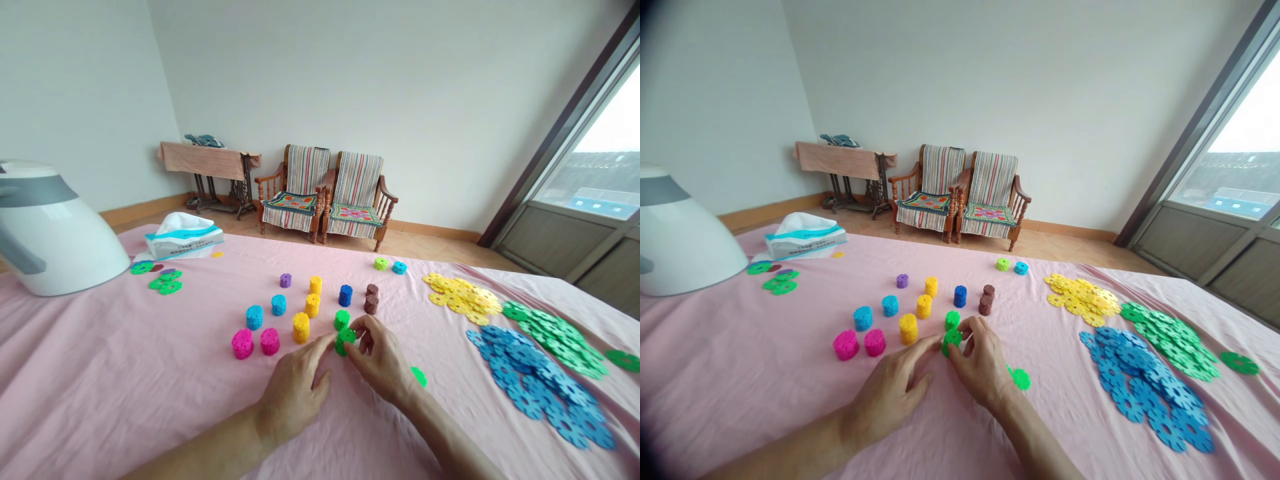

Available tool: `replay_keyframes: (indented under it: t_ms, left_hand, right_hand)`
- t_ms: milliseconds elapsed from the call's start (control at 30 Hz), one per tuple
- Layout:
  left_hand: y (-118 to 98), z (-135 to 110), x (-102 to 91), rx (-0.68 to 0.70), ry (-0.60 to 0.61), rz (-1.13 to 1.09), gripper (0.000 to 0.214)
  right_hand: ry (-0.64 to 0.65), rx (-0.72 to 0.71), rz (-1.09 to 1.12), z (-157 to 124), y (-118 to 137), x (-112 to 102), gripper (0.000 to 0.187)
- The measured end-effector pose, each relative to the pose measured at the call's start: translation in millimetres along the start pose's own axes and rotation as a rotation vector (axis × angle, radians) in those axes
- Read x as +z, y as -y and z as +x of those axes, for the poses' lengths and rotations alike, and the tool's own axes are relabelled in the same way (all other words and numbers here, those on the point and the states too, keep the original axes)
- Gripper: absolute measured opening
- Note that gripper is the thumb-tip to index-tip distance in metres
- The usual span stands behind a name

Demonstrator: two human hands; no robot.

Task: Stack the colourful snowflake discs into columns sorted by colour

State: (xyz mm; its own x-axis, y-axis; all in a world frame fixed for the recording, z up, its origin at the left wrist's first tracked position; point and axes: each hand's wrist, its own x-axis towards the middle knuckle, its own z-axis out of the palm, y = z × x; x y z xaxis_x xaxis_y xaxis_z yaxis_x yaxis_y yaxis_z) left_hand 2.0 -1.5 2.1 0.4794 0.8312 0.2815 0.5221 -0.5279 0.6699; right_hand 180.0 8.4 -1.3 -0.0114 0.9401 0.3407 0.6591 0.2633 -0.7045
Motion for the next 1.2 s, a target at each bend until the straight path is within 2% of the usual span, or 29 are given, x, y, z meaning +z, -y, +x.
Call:
replay_keyframes:
  t_ms: [633,733,833,900,1000,1067,1200]
  left_hand:
    - [0.3,-0.3,-0.5,-0.003,-0.013,0.006,0.058]
    - [-0.5,-0.2,-1.5,0.007,-0.011,0.0,0.06]
    - [-1.5,0.0,-2.5,0.005,-0.003,-0.012,0.061]
    - [-1.8,0.1,-2.8,-0.009,-0.001,-0.012,0.059]
    - [-1.9,0.2,-2.5,-0.018,-0.004,0.004,0.057]
    - [-2.1,0.4,-2.4,-0.019,-0.002,0.011,0.057]
    - [-2.2,0.9,-2.6,-0.024,0.008,0.018,0.056]
  right_hand:
    - [0.031,-0.011,0.001,1.0,-1.9,-1.4,0.016]
    - [0.001,-0.003,-0.005,2.2,-0.2,-8.0,0.014]
    - [-0.017,0.019,-0.035,4.6,-2.1,-25.4,0.01]
    - [0.065,0.037,-0.074,5.0,-4.3,-42.8,0.007]
    - [0.34,0.045,-0.148,1.5,-7.0,-69.6,0.007]
    - [0.463,0.025,-0.205,-2.4,-8.4,-81.5,0.015]
    - [0.543,-0.007,-0.274,-7.2,-12.4,-84.5,0.032]
